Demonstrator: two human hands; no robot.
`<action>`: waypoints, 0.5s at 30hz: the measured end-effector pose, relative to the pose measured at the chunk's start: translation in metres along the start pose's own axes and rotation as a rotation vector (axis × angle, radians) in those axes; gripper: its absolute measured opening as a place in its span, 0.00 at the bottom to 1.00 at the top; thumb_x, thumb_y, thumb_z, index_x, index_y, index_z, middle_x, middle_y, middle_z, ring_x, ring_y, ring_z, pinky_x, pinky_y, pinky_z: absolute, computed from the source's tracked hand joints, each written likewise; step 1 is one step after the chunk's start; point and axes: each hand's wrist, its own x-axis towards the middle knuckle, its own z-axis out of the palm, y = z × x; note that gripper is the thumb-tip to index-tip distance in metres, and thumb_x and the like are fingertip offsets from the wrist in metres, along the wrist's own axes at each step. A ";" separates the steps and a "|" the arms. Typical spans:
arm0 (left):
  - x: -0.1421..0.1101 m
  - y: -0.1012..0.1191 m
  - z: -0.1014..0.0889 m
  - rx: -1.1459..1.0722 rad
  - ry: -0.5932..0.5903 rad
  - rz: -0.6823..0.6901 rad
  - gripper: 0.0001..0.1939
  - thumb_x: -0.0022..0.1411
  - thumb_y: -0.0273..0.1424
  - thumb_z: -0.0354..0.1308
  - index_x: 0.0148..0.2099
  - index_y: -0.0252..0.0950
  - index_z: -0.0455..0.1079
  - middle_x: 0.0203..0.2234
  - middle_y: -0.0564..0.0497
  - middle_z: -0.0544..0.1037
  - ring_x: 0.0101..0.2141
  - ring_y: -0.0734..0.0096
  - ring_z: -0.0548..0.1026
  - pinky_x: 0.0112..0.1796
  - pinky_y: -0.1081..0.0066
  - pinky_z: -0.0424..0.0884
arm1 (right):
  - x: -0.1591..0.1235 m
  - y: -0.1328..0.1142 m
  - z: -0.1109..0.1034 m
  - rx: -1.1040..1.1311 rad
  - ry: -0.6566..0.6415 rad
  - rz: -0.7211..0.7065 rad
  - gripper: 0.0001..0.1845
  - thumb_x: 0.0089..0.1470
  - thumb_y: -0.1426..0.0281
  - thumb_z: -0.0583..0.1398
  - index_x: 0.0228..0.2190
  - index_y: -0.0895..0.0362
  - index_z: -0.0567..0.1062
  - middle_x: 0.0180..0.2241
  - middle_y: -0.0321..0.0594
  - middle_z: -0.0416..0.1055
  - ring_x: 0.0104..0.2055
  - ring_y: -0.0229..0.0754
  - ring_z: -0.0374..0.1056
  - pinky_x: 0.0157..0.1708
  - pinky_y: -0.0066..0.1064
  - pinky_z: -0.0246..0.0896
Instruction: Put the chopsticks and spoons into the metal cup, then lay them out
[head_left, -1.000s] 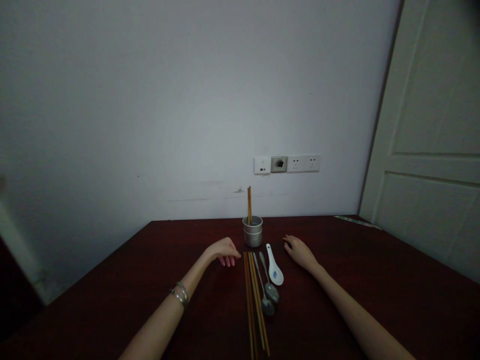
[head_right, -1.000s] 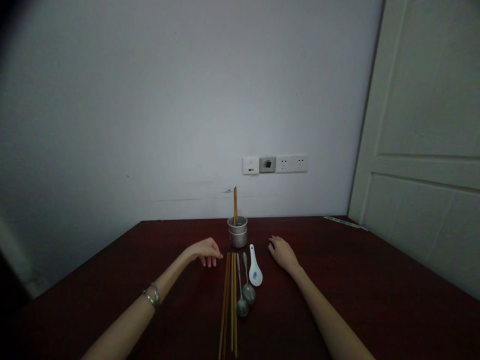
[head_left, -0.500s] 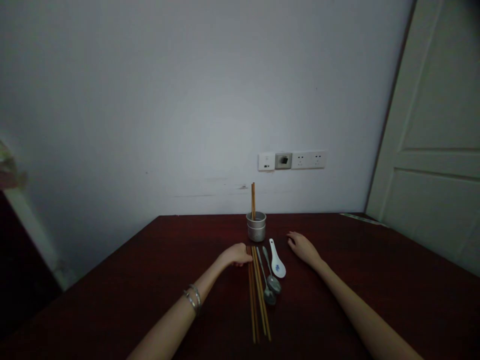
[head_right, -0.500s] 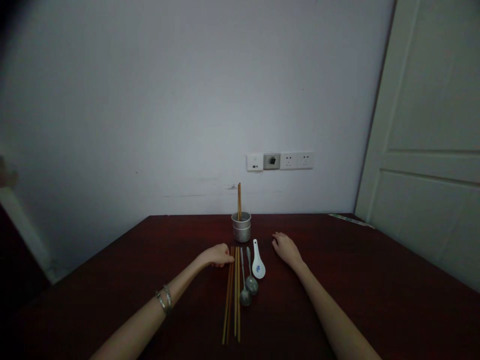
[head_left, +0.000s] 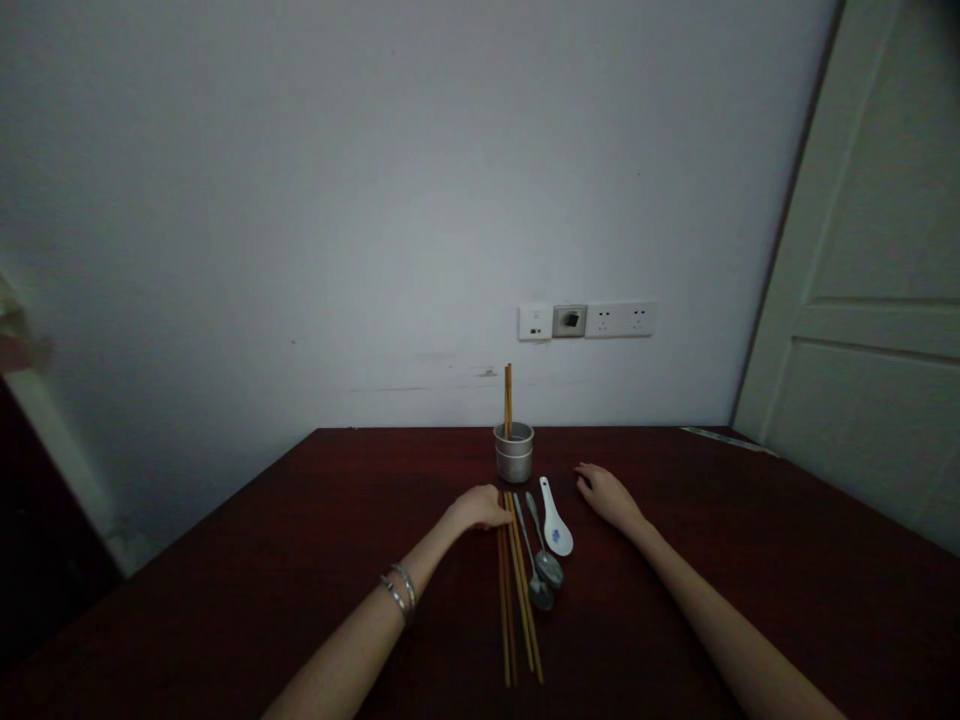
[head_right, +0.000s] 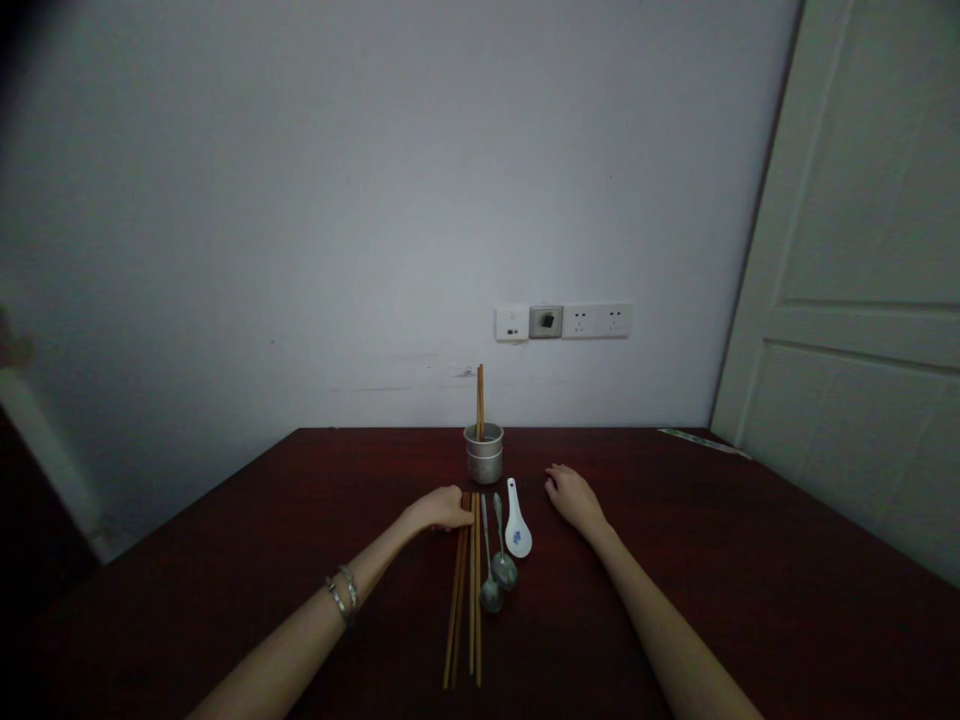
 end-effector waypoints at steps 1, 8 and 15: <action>-0.001 0.002 -0.001 0.014 0.012 -0.004 0.13 0.48 0.36 0.51 0.22 0.31 0.68 0.15 0.49 0.70 0.18 0.71 0.69 0.21 0.74 0.65 | 0.000 0.000 0.000 0.000 0.000 0.002 0.21 0.51 0.70 0.49 0.44 0.66 0.70 0.49 0.52 0.65 0.53 0.47 0.58 0.53 0.35 0.50; 0.003 0.004 0.006 0.078 0.129 -0.043 0.17 0.45 0.39 0.53 0.34 0.33 0.72 0.30 0.42 0.77 0.32 0.60 0.74 0.28 0.72 0.68 | -0.001 -0.003 -0.003 0.035 -0.006 0.010 0.20 0.51 0.71 0.50 0.44 0.63 0.71 0.49 0.49 0.65 0.54 0.45 0.57 0.54 0.35 0.48; 0.003 0.004 0.014 0.086 0.198 -0.066 0.19 0.47 0.39 0.53 0.38 0.33 0.72 0.34 0.40 0.76 0.35 0.58 0.74 0.30 0.71 0.69 | 0.000 -0.001 0.000 0.034 0.004 0.002 0.20 0.51 0.71 0.49 0.44 0.65 0.71 0.49 0.52 0.65 0.54 0.46 0.57 0.54 0.35 0.48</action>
